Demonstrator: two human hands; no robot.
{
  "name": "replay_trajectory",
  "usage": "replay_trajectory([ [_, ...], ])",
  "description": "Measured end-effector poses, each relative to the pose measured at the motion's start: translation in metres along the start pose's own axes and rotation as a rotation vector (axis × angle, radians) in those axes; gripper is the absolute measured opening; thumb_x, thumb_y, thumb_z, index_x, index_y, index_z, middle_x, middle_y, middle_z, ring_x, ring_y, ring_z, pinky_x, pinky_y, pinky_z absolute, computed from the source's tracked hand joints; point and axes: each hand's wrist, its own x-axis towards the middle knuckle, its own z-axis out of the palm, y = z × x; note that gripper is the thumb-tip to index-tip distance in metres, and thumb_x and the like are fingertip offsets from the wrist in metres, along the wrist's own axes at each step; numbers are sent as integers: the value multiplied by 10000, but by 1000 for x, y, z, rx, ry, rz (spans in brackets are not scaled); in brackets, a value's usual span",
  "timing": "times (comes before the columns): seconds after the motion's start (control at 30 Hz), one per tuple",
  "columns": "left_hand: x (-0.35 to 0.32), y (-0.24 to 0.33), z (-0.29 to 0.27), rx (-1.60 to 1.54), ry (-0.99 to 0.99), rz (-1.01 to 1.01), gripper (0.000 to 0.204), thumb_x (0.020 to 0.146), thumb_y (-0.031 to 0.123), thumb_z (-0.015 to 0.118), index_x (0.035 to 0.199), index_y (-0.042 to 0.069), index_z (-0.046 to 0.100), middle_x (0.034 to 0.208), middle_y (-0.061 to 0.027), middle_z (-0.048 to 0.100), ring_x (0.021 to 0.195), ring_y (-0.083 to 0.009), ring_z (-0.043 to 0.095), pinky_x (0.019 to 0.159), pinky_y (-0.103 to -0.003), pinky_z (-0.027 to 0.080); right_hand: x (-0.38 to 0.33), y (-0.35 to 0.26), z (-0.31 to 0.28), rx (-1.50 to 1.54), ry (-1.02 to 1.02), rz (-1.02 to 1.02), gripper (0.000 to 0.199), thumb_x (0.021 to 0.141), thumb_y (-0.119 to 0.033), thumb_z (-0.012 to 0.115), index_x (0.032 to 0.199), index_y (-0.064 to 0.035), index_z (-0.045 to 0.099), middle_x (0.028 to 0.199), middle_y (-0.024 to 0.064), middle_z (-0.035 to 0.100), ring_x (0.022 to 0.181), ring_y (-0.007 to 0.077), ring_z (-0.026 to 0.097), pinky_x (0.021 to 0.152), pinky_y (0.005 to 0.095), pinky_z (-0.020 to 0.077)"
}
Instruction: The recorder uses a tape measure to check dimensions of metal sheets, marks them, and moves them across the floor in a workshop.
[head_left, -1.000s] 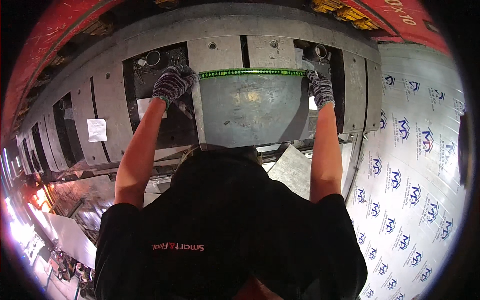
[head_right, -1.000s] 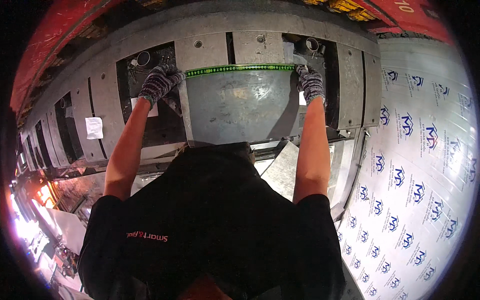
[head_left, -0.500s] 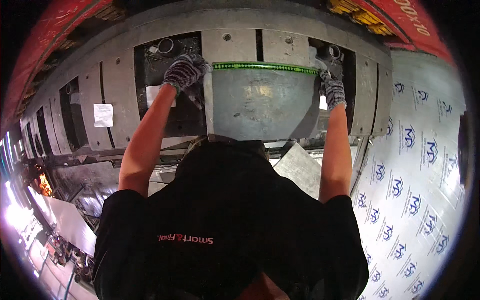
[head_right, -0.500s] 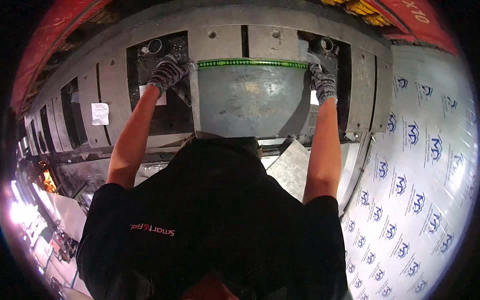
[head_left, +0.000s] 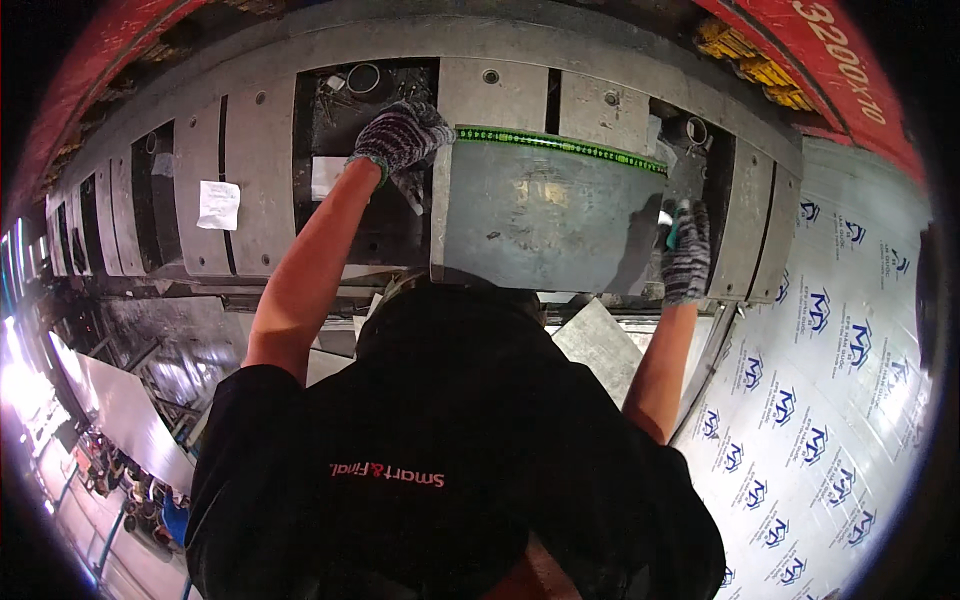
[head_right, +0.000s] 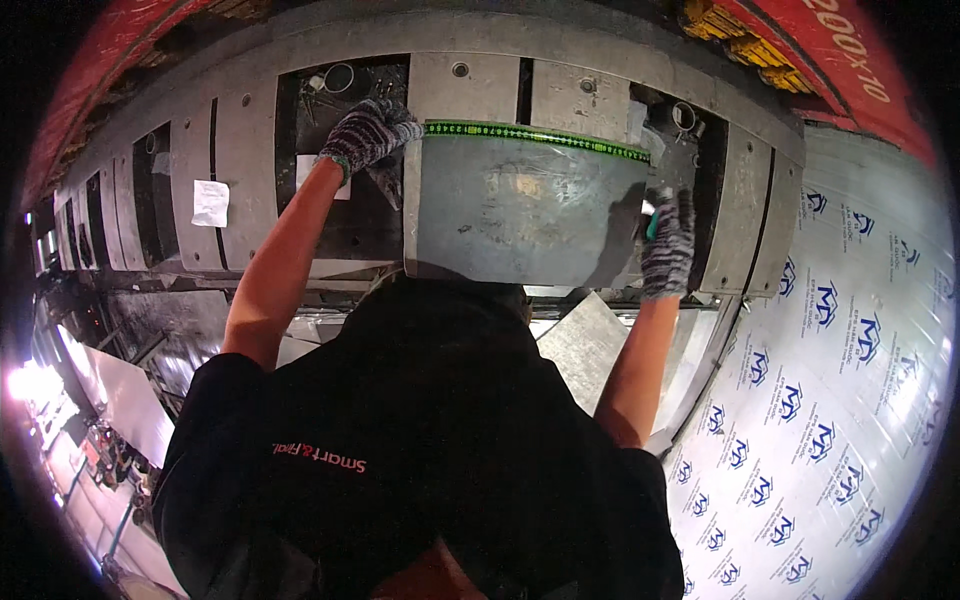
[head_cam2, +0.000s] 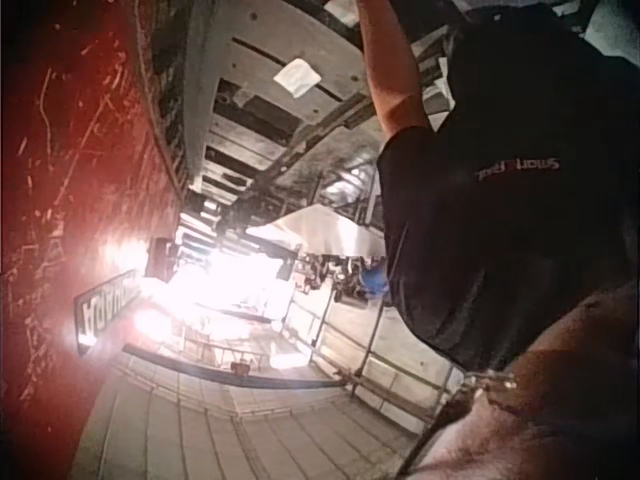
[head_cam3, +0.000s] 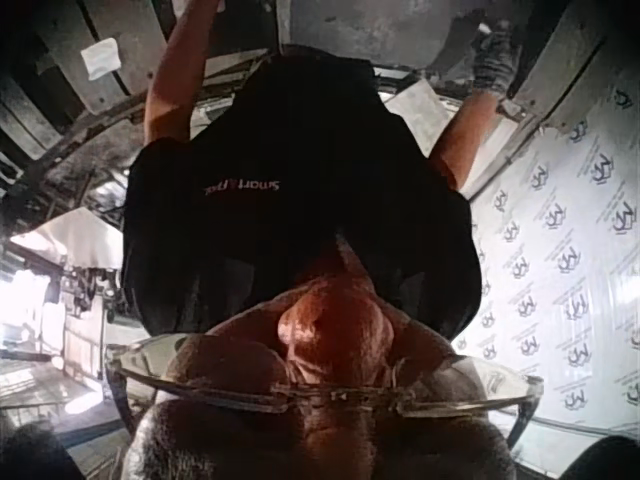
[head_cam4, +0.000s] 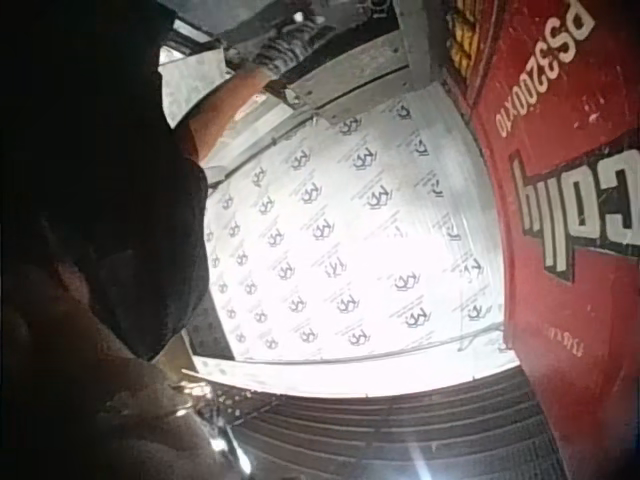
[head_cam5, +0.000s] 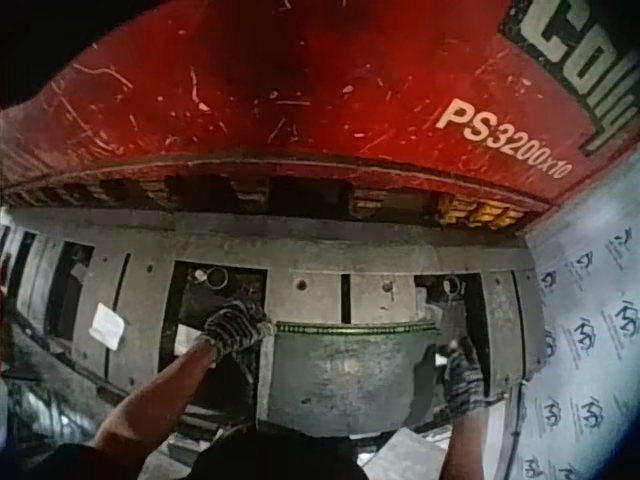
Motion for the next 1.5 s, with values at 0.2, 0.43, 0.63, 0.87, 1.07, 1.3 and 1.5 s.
replay_trajectory([
  [0.2, -3, 8, -10, 67, -46, 10, 379, 976, 420, 549, 1146, 141, 742, 1284, -119, 664, 1193, -333, 602, 1015, -415, 489, -41, 12, 65, -79, -174, 23, 253, 982, -197, 673, 1177, -35, 656, 1047, 41, 719, 821, 132, 643, 741, 278, 513],
  [0.43, -1, 7, -2, -198, 53, -159, 437, 891, 463, 669, 1138, 110, 743, 1199, -169, 699, 1135, -364, 636, 982, -423, 503, -40, -18, 116, -123, -224, -61, 250, 958, -133, 691, 1163, 11, 682, 1075, 65, 744, 957, 135, 685, 910, 276, 531],
  [0.63, 0, -4, 12, -226, 128, -96, 394, 913, 422, 662, 1011, 51, 749, 1076, -211, 706, 1018, -417, 641, 895, -469, 517, -34, -42, 156, 125, -415, -81, 208, 986, -52, 608, 1173, 30, 650, 1068, 124, 741, 940, 177, 713, 888, 269, 558],
  [0.87, 5, -11, 21, -168, 144, -108, 397, 890, 441, 684, 1053, 87, 757, 1094, -193, 714, 1020, -394, 659, 899, -453, 523, -25, -32, 178, -190, -439, -73, 180, 987, -102, 608, 1131, -39, 696, 1006, 53, 737, 788, 147, 670, 702, 290, 530],
  [1.07, 6, -9, 26, -163, 216, -145, 388, 887, 439, 686, 1027, 84, 754, 1071, -192, 716, 1019, -401, 658, 891, -456, 525, -45, 2, 114, -837, -240, -873, 237, 890, -60, 636, 1114, -99, 703, 1033, 136, 698, 930, 295, 663, 808, 383, 522],
  [1.3, -26, 15, 17, -364, 146, -69, 357, 926, 405, 680, 1003, 63, 747, 1000, -194, 710, 953, -385, 660, 828, -442, 528, -48, 24, 26, -1139, 0, -323, 197, 873, -226, 740, 991, -78, 686, 889, 179, 716, 859, 359, 687, 756, 417, 536],
  [1.5, -125, 58, 70, -534, 335, 108, 270, 938, 271, 703, 1063, 32, 725, 935, -134, 736, 873, -275, 681, 815, -382, 535, -15, 36, -9, -970, -113, -373, 278, 906, -284, 713, 1106, -95, 680, 988, 109, 748, 877, 304, 707, 775, 390, 553],
])
